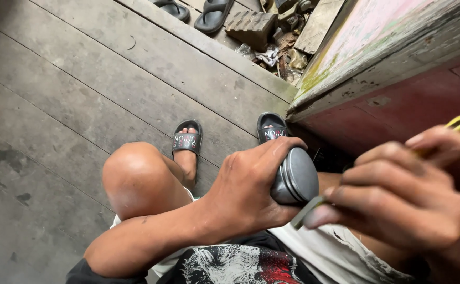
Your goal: Manually sanding the surface of a motorcycle engine piston using an abrasive block to smooth it.
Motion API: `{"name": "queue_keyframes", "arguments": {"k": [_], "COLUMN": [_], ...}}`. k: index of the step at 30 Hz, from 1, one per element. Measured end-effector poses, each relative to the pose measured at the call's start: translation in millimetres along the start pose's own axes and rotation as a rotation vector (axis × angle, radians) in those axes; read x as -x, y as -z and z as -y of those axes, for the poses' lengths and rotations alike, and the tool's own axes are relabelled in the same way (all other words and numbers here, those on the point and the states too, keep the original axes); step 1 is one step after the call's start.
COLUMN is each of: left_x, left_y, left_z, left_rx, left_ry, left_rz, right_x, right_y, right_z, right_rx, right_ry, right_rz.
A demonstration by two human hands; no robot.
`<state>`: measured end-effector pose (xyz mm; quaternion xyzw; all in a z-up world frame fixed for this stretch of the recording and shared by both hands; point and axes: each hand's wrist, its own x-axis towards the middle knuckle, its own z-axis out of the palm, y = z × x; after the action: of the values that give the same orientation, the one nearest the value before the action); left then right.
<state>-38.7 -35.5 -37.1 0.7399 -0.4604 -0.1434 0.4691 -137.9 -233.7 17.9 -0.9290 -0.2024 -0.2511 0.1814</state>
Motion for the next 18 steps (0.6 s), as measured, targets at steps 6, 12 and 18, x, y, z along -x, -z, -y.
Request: {"name": "queue_keyframes", "arguments": {"k": [6,12,18], "left_x": [1,3,2], "left_y": [3,2,3], "left_z": [-2,-1,-1], "left_rx": [0.021,0.026,0.051], "left_ry": [0.003,0.007,-0.007], "left_rz": [-0.015,-0.009,0.027], "right_x": [13,22,15], "right_y": [-6,-5,-10], "right_z": [-14,-19,-4], "right_rx": [0.056,0.056,0.032], "right_ry": [-0.033,-0.085,-0.056], "right_rz": [-0.018,0.080,0.054]}}
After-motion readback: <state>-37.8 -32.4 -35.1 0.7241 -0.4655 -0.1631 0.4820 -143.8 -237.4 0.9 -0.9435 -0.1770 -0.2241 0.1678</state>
